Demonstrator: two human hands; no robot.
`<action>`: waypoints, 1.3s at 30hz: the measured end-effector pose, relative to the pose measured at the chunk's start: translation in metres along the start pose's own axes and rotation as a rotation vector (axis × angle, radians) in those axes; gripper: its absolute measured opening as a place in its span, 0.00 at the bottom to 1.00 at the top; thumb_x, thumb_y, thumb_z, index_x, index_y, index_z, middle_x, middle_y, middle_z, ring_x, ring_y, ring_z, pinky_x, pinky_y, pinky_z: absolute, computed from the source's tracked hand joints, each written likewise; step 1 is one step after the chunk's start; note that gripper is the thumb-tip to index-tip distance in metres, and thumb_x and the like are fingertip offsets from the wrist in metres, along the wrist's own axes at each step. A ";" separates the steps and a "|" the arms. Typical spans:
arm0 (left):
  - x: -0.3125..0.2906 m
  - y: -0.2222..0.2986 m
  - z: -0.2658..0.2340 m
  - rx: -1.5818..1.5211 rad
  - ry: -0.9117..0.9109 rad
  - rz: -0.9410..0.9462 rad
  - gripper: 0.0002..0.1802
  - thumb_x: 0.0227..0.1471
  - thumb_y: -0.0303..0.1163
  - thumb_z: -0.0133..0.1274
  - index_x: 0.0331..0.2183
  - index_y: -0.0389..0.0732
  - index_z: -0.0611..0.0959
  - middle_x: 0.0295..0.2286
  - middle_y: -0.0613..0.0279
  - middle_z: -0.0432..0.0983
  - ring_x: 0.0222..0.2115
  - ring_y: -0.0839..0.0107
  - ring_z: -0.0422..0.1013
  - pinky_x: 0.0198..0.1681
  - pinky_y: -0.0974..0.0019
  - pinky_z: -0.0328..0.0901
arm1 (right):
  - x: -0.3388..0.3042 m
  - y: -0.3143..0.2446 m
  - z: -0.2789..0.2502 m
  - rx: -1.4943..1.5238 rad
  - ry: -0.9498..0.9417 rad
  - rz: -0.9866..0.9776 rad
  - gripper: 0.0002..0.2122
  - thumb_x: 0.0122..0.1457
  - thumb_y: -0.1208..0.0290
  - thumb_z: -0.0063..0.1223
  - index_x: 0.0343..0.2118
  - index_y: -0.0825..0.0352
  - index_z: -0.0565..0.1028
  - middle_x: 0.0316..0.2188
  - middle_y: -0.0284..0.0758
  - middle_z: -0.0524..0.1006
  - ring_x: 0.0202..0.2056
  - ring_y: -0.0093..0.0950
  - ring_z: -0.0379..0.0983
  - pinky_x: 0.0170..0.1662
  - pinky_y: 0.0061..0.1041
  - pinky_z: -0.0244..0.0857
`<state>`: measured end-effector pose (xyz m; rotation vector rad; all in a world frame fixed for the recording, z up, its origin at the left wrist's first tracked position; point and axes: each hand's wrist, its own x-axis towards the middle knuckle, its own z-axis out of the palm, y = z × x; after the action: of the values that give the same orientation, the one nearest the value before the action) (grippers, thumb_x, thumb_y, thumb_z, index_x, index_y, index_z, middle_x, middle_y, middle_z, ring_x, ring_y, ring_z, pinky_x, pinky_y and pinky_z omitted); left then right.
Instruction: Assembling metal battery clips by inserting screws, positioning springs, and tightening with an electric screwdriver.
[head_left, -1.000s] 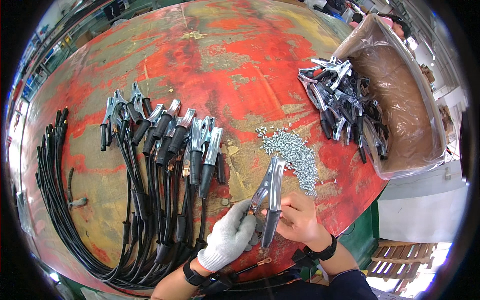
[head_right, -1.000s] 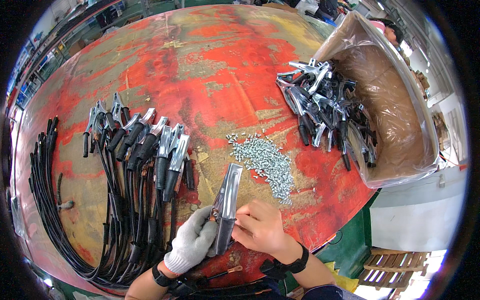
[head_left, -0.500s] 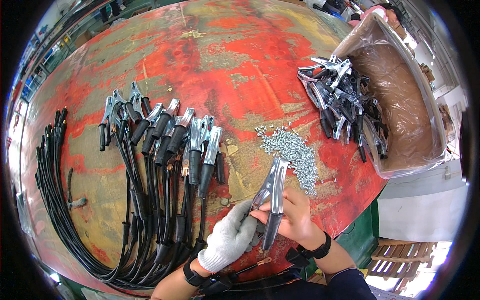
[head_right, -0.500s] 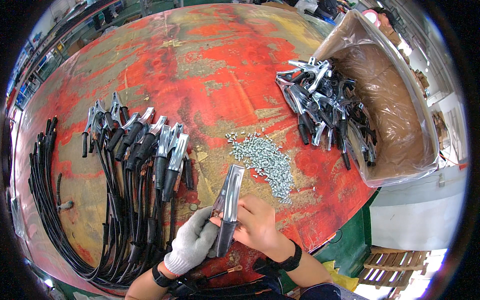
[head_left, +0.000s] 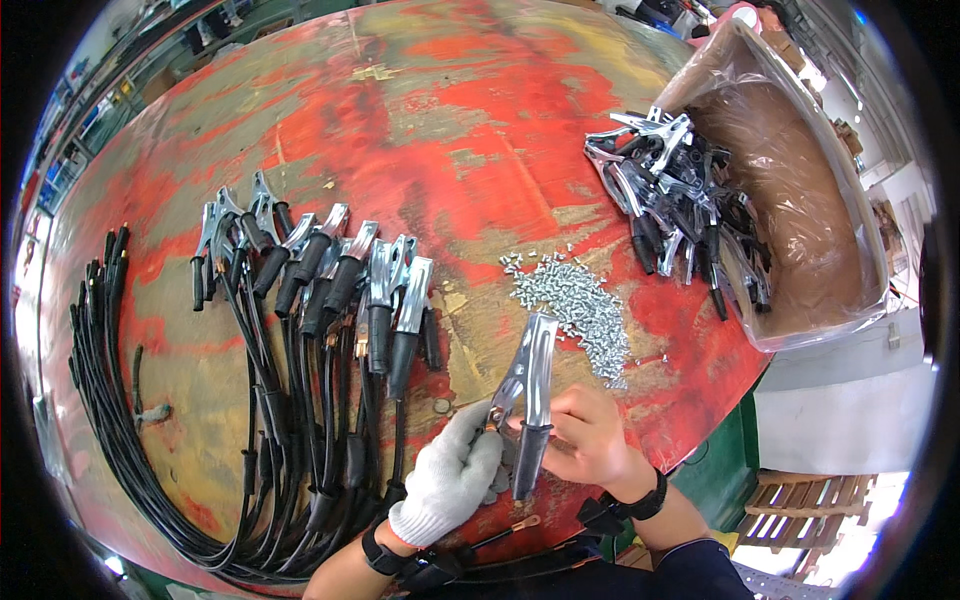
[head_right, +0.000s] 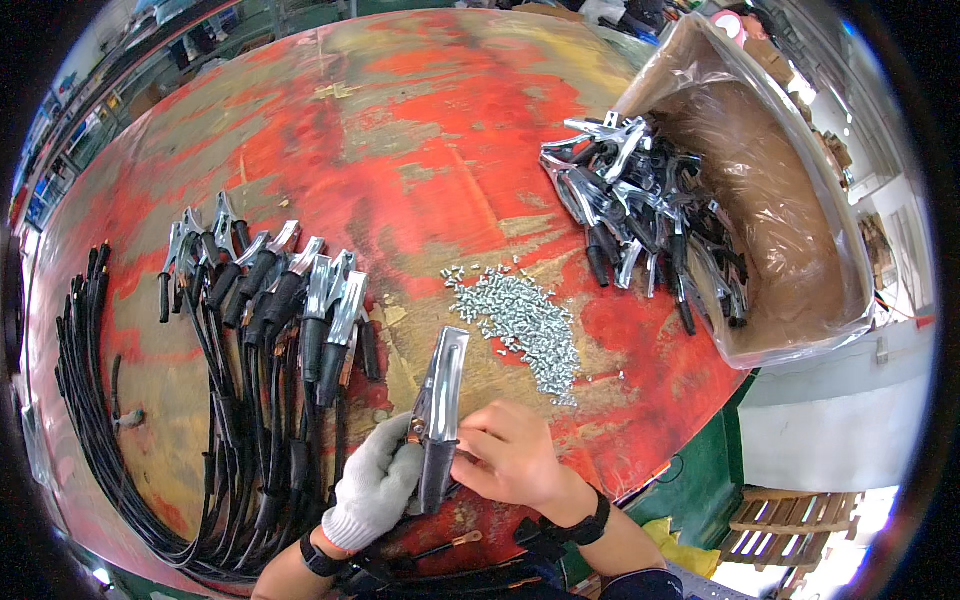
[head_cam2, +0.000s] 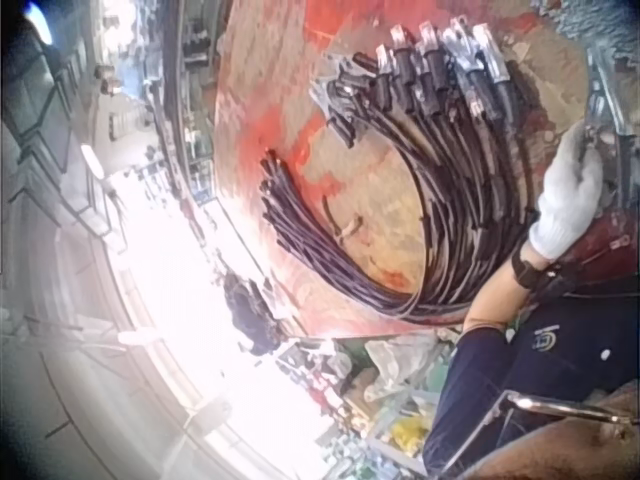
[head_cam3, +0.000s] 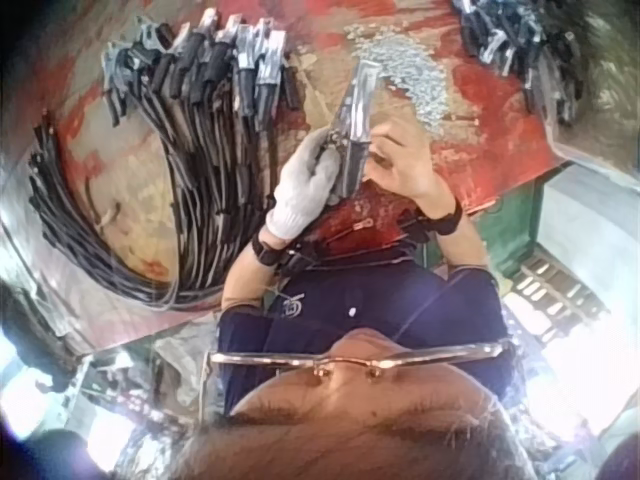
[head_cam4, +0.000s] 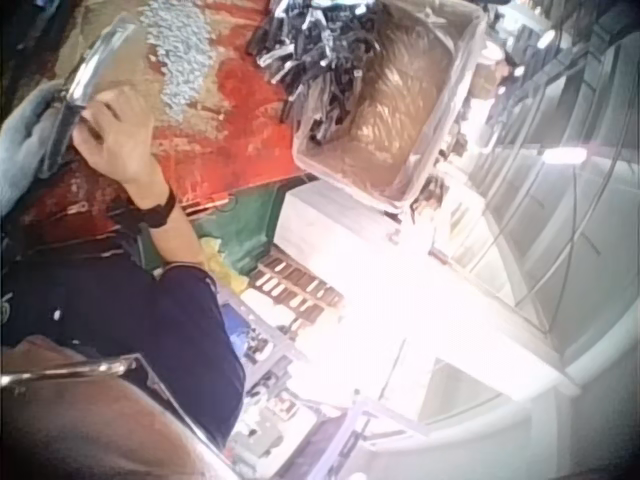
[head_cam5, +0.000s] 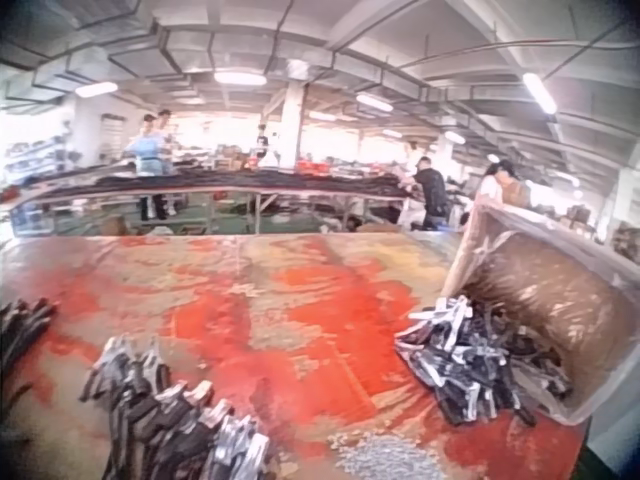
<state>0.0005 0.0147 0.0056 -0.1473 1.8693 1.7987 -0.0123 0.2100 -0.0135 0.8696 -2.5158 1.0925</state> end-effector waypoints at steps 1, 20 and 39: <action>0.001 0.001 0.001 0.013 -0.003 0.002 0.20 0.57 0.27 0.44 0.51 0.36 0.70 0.24 0.61 0.76 0.20 0.80 0.71 0.22 0.72 0.67 | 0.006 -0.009 -0.004 -0.035 -0.052 0.029 0.14 0.41 0.71 0.65 0.34 0.57 0.79 0.26 0.28 0.71 0.23 0.28 0.69 0.25 0.27 0.62; 0.006 0.010 -0.028 1.314 0.327 0.174 0.21 0.48 0.38 0.55 0.42 0.37 0.75 0.23 0.54 0.78 0.22 0.60 0.75 0.26 0.57 0.69 | -0.087 0.217 -0.177 -0.739 0.219 0.861 0.37 0.44 0.63 0.63 0.59 0.64 0.60 0.56 0.49 0.62 0.58 0.47 0.57 0.60 0.43 0.51; -0.007 -0.013 0.027 1.416 -0.268 0.275 0.16 0.49 0.45 0.53 0.28 0.41 0.76 0.24 0.56 0.77 0.26 0.58 0.76 0.28 0.56 0.70 | -0.113 0.108 -0.187 0.416 0.485 0.906 0.29 0.50 0.61 0.62 0.52 0.70 0.66 0.41 0.34 0.72 0.44 0.23 0.69 0.46 0.27 0.65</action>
<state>0.0196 0.0375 -0.0018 0.8264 2.5234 0.2416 0.0105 0.4522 0.0013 -0.5312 -2.2625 1.8333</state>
